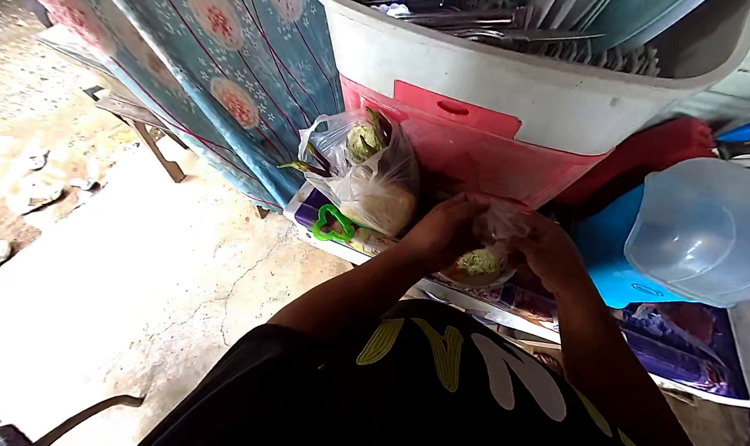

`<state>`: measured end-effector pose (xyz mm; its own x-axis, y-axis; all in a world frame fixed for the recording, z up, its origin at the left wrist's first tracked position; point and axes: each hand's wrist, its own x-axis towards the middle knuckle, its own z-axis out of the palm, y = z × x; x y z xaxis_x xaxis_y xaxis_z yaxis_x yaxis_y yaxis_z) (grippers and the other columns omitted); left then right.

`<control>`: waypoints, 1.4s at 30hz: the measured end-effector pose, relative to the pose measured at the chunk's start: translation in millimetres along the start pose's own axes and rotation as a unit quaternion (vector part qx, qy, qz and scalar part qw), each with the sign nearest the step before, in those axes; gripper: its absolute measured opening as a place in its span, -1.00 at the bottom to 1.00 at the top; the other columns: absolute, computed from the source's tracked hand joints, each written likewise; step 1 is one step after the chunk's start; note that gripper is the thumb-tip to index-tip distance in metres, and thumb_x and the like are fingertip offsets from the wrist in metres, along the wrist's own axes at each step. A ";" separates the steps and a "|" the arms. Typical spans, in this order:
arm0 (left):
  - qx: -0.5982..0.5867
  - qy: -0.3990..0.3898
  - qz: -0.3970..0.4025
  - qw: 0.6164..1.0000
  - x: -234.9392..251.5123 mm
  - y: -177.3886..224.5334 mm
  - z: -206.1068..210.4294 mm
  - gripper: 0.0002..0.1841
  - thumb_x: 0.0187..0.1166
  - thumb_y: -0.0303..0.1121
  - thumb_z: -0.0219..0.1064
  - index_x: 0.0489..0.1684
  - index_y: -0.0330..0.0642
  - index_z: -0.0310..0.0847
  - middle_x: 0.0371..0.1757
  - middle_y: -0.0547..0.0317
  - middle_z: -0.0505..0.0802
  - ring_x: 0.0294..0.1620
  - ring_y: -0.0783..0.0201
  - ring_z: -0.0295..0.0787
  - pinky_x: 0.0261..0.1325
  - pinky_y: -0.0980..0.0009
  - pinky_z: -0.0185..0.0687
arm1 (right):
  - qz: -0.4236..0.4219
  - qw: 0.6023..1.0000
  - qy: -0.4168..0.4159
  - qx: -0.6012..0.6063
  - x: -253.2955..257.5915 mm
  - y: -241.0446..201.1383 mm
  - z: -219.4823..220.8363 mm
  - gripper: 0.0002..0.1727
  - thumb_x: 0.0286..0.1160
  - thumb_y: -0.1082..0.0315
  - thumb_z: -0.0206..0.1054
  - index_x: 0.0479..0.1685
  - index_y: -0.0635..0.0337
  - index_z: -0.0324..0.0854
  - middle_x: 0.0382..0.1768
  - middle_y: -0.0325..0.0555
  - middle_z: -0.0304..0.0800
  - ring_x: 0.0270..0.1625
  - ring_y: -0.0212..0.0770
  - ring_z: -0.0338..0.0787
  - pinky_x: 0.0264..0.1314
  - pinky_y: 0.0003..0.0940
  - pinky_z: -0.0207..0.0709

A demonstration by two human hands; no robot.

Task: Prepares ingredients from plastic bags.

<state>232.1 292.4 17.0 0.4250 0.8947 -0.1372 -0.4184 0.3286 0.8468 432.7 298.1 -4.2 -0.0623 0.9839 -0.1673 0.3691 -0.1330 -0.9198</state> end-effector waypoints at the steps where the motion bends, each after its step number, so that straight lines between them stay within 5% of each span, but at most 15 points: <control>1: 0.049 -0.013 -0.014 0.999 -2.6 -4.4 -1.6 -0.82 0.82 -0.32 0.02 0.18 -0.14 0.42 -0.24 0.25 0.70 -0.24 0.39 0.71 -0.04 0.36 0.71 | 0.003 0.999 0.027 0.039 -1.2 5.0 0.1 -0.82 0.72 0.52 0.14 0.12 0.32 0.59 -0.39 -0.16 0.73 -0.47 -0.40 0.74 -0.32 -0.42 0.73; 5: 0.224 0.026 -0.117 0.967 -4.7 -11.2 -13.6 -0.43 0.61 -0.50 0.35 0.62 -0.26 0.28 0.09 -0.05 0.74 -0.08 0.29 0.71 0.08 0.31 0.68 | 0.076 0.936 0.064 0.337 -4.0 12.7 -2.5 -0.77 0.85 0.42 -0.10 0.02 0.14 0.50 -0.25 -0.18 0.77 -0.24 -0.23 0.85 -0.15 -0.19 0.81; 8: 0.234 0.091 -0.141 0.958 0.0 -26.3 -24.4 -0.68 0.67 -0.47 0.29 0.35 -0.26 0.56 -0.08 0.09 0.74 -0.35 0.42 0.60 -0.24 0.48 0.57 | 0.127 0.869 0.061 0.474 -10.1 10.9 10.2 -0.70 0.85 0.36 -0.20 0.14 0.13 0.48 -0.19 -0.09 0.78 -0.16 -0.14 0.86 -0.05 -0.14 0.80; 11: 0.154 0.157 -0.140 0.966 9.5 -32.5 -26.6 -0.79 0.78 -0.36 0.20 0.18 -0.27 0.55 -0.10 0.16 0.71 -0.26 0.40 0.64 -0.14 0.43 0.63 | 0.159 0.842 0.061 0.512 -11.3 12.6 13.6 -0.67 0.88 0.26 -0.18 -0.09 0.08 0.51 -0.47 -0.21 0.65 -0.38 -0.26 0.77 -0.10 -0.24 0.78; 14: 0.011 0.176 -0.154 0.972 16.9 -21.5 -25.4 -0.68 0.88 -0.34 -0.03 0.47 -0.25 0.34 0.21 -0.02 0.71 0.09 0.17 0.78 0.15 0.21 0.75 | 0.144 0.860 0.004 0.489 -13.3 24.9 4.1 -0.68 0.87 0.24 -0.14 -0.16 0.02 0.53 -0.56 -0.30 0.55 -0.50 -0.35 0.67 -0.22 -0.34 0.77; 18: -0.104 0.200 -0.150 0.963 26.9 -15.8 -12.8 -0.70 0.88 -0.29 -0.14 0.01 -0.24 0.49 -0.31 0.08 0.73 -0.30 0.18 0.79 -0.07 0.20 0.80 | 0.102 0.933 -0.046 0.341 -20.2 29.7 7.7 -0.70 0.60 0.66 0.14 0.16 0.15 0.52 -0.35 -0.17 0.73 -0.44 -0.32 0.74 -0.33 -0.40 0.75; 20: -0.085 0.201 -0.146 0.965 27.2 -14.6 -3.3 -0.74 0.85 -0.24 -0.08 -0.07 -0.14 0.49 -0.45 0.20 0.63 -0.48 0.30 0.65 -0.24 0.32 0.73 | 0.101 0.950 0.008 0.294 -20.3 27.4 13.3 -0.73 0.56 0.67 0.26 0.16 0.26 0.57 -0.31 -0.12 0.74 -0.41 -0.30 0.76 -0.32 -0.39 0.75; 23: -0.055 0.134 -0.132 0.981 27.2 -5.4 -1.7 -0.72 0.84 -0.17 -0.03 -0.17 -0.06 0.52 -0.47 0.25 0.67 -0.47 0.36 0.65 -0.27 0.39 0.70 | 0.089 0.941 0.048 0.323 -19.8 28.5 16.5 -0.92 0.61 0.62 0.26 -0.09 0.30 0.60 -0.32 -0.10 0.76 -0.36 -0.25 0.82 -0.27 -0.33 0.81; 25: -0.008 0.100 -0.102 0.990 32.0 1.6 -1.5 -0.82 0.82 -0.29 0.02 -0.22 -0.01 0.46 -0.60 0.37 0.55 -0.65 0.49 0.46 -0.51 0.56 0.49 | 0.089 0.937 0.038 0.336 -19.9 29.3 14.1 -0.93 0.64 0.60 0.23 -0.11 0.27 0.58 -0.27 -0.08 0.76 -0.28 -0.21 0.83 -0.19 -0.29 0.81; 29: 0.165 0.060 -0.050 0.983 41.2 27.1 12.2 -0.98 0.75 -0.46 0.18 -0.05 -0.15 0.49 -0.44 0.30 0.57 -0.65 0.53 0.33 -0.62 0.65 0.26 | 0.082 0.934 -0.080 0.338 -14.8 44.6 -3.4 -0.69 0.88 0.28 -0.07 0.39 0.14 0.40 0.13 -0.04 0.73 0.04 -0.13 0.85 0.01 -0.19 0.79; 32: 0.288 -0.045 -0.005 0.956 40.3 48.3 33.5 -0.95 0.71 -0.48 0.23 -0.06 -0.21 0.59 -0.35 0.31 0.69 -0.57 0.60 0.44 -0.56 0.69 0.31 | 0.098 0.903 -0.159 0.388 -7.3 42.9 -4.7 -0.15 0.73 -0.39 -0.53 0.76 -0.01 0.03 0.36 0.07 0.64 0.15 -0.03 0.84 0.00 -0.15 0.78; 34: 0.376 -0.137 0.056 0.915 35.1 57.9 44.8 -0.92 0.68 -0.49 0.27 -0.08 -0.28 0.66 -0.27 0.31 0.75 -0.39 0.63 0.57 -0.31 0.68 0.49 | 0.087 0.884 -0.152 0.433 -2.0 37.4 1.3 0.04 0.48 -0.63 -0.50 0.52 0.01 0.33 0.10 0.00 0.82 0.04 -0.08 0.88 -0.07 -0.16 0.82; 36: 0.482 -0.199 0.134 0.842 27.8 64.8 49.2 -0.87 0.65 -0.43 0.34 -0.11 -0.32 0.75 -0.24 0.23 0.80 -0.28 0.56 0.64 -0.14 0.58 0.58 | 0.051 0.872 -0.121 0.472 7.6 33.1 2.2 -0.07 0.55 -0.59 -0.42 0.22 -0.05 0.56 -0.10 -0.11 0.86 -0.05 -0.17 0.88 -0.10 -0.20 0.81; 39: 0.591 -0.212 0.215 0.748 13.9 64.0 38.9 -0.78 0.60 -0.26 0.41 -0.15 -0.26 0.81 -0.17 0.10 0.84 -0.17 0.32 0.74 -0.04 0.30 0.68 | -0.033 0.877 -0.109 0.467 17.2 29.9 -12.1 -0.32 0.70 -0.39 -0.21 0.17 -0.09 0.60 -0.10 -0.21 0.88 -0.05 -0.25 0.88 -0.07 -0.24 0.80; 42: 0.596 -0.209 0.203 0.748 7.6 48.2 23.5 -0.75 0.57 -0.21 0.43 -0.13 -0.24 0.82 -0.20 0.13 0.84 -0.32 0.41 0.68 -0.23 0.43 0.65 | -0.084 0.899 -0.097 0.418 21.4 25.5 -22.1 -0.24 0.47 -0.41 0.25 0.51 -0.13 0.43 0.04 -0.26 0.85 0.01 -0.30 0.86 -0.01 -0.29 0.79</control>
<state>234.0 307.9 68.8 0.7751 0.5933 0.2174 0.3266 -0.6707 0.6659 461.3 318.4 -23.4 -0.2427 0.9700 0.0143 -0.4812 -0.1076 -0.8700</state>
